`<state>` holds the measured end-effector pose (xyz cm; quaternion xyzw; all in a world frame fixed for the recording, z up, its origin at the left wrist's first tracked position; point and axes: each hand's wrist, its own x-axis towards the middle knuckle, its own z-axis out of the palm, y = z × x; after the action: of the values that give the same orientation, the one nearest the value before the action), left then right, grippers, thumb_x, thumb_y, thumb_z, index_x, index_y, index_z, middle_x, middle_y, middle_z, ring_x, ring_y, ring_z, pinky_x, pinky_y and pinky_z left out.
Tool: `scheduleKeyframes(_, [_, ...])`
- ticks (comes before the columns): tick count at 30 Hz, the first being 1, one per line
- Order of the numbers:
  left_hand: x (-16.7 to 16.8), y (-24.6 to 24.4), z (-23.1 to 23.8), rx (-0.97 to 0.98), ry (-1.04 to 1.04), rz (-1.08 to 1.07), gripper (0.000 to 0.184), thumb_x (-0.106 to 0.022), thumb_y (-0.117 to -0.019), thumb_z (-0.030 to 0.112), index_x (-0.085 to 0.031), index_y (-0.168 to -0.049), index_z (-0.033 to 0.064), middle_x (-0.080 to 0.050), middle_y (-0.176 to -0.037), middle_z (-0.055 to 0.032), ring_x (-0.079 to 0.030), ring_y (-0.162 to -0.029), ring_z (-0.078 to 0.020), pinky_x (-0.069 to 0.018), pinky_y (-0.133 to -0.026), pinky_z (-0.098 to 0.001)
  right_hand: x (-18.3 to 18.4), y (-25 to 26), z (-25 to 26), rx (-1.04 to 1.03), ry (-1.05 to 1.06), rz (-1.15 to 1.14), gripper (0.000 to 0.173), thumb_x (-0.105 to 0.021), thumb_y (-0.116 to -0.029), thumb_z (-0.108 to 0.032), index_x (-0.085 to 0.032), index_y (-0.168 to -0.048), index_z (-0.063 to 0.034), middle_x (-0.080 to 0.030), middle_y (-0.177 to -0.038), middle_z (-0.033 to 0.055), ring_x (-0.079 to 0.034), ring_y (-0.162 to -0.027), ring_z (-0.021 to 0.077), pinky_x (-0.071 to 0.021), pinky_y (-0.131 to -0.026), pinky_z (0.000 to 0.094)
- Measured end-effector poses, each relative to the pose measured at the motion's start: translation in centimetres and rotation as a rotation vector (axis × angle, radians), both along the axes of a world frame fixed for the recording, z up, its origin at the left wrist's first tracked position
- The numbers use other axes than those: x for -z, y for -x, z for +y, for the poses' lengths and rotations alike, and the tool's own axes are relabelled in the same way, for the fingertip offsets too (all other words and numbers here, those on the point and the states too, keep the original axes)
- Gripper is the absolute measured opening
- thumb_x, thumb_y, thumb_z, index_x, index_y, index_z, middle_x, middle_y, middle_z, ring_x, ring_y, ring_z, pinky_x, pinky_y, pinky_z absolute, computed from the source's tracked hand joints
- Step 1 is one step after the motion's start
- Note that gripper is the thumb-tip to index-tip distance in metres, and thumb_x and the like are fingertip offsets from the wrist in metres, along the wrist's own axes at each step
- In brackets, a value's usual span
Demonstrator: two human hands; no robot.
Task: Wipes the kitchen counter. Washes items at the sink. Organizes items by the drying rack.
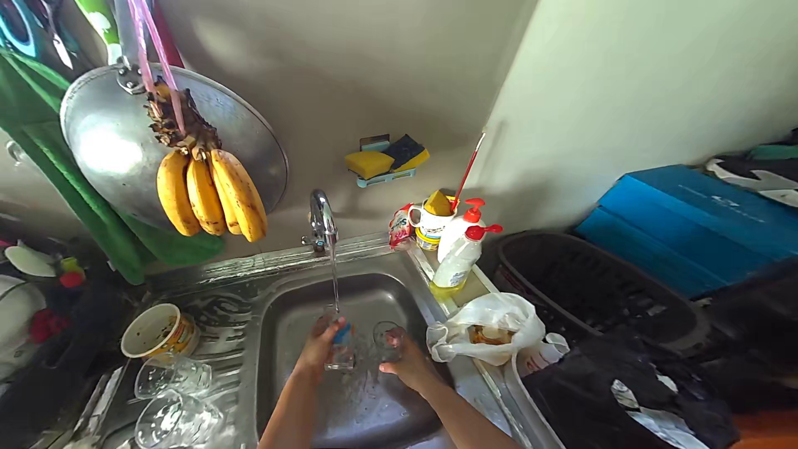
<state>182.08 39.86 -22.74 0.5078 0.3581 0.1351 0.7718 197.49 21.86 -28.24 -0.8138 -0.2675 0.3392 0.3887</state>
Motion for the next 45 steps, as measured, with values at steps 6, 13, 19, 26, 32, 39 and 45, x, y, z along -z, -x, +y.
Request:
scheduleKeyframes(6, [0.1,0.2,0.0,0.088,0.013,-0.025,0.078,-0.070,-0.0952,0.030,-0.028,-0.158,0.0109,-0.064,-0.125,-0.0196,-0.069,-0.100,-0.0291,-0.0603,-0.081,-0.0436,0.3,-0.2,-1.9,-0.133,0.032,0.048,0.092,-0.089,-0.0663,-0.004,-0.043,-0.146,-0.0020,-0.057,-0.140,0.0190,-0.056,-0.129,0.0288,-0.0477,-0.108,0.0441])
scheduleKeyframes(13, [-0.8,-0.6,-0.3,0.078,-0.701,0.334,0.102,-0.091,-0.0713,0.035,-0.037,-0.152,0.0041,-0.062,-0.133,-0.0212,-0.065,-0.116,-0.0307,-0.0546,-0.099,-0.0480,-8.6,3.5,-1.8,-0.038,-0.378,-0.394,0.086,-0.080,-0.0828,-0.034,-0.043,-0.154,-0.0026,-0.045,-0.157,0.0181,-0.043,-0.146,0.0286,-0.0394,-0.119,0.0449])
scheduleKeyframes(19, [-3.8,-1.2,-1.3,0.104,-0.898,0.555,0.104,-0.088,-0.0720,0.031,-0.032,-0.154,0.0011,-0.055,-0.144,-0.0183,-0.064,-0.121,-0.0295,-0.0528,-0.102,-0.0456,-11.9,3.6,12.7,-0.086,-0.074,-0.209,0.049,-0.058,-0.1007,-0.049,-0.073,-0.102,-0.0032,-0.071,-0.097,0.0140,-0.068,-0.097,0.0264,-0.0514,-0.092,0.0471])
scheduleKeyframes(26, [-3.2,1.6,0.6,0.161,-0.277,0.107,0.073,-0.079,-0.0838,0.021,-0.042,-0.143,0.0001,-0.066,-0.117,-0.0177,-0.069,-0.096,-0.0258,-0.0599,-0.081,-0.0411,-7.9,2.3,13.0,-0.056,-0.403,0.210,0.036,-0.051,-0.1072,-0.030,-0.067,-0.097,0.0007,-0.057,-0.069,0.0021,-0.056,-0.063,0.0110,-0.0507,-0.065,0.0289])
scheduleKeyframes(32, [-4.4,0.1,-0.4,0.196,-1.234,0.783,0.093,-0.084,-0.0769,0.027,-0.039,-0.156,0.0070,-0.051,-0.147,-0.0201,-0.056,-0.128,-0.0389,-0.0479,-0.105,-0.0535,-9.0,3.3,11.7,-0.222,-0.352,0.094,0.040,-0.044,-0.1094,-0.032,-0.069,-0.119,-0.0010,-0.071,-0.109,0.0116,-0.068,-0.104,0.0182,-0.0535,-0.098,0.0379])
scheduleKeyframes(39, [-4.6,1.2,-1.0,0.203,-1.291,0.604,0.095,-0.086,-0.0756,0.036,-0.041,-0.156,0.0108,-0.057,-0.144,-0.0139,-0.057,-0.130,-0.0326,-0.0459,-0.108,-0.0488,-8.0,1.9,7.2,-0.362,-0.576,0.321,0.038,-0.042,-0.1100,-0.024,-0.068,-0.124,-0.0005,-0.071,-0.122,0.0078,-0.065,-0.117,0.0155,-0.0509,-0.107,0.0352])
scheduleKeyframes(45, [-5.6,2.0,1.1,0.314,-0.939,0.512,0.107,-0.084,-0.0744,0.047,-0.025,-0.162,0.0258,-0.070,-0.121,-0.0109,-0.071,-0.100,-0.0289,-0.0571,-0.089,-0.0530,-9.3,2.2,8.0,-0.222,-0.620,0.315,0.026,-0.058,-0.1040,-0.017,-0.071,-0.118,0.0003,-0.075,-0.108,0.0071,-0.070,-0.102,0.0133,-0.0563,-0.096,0.0317])
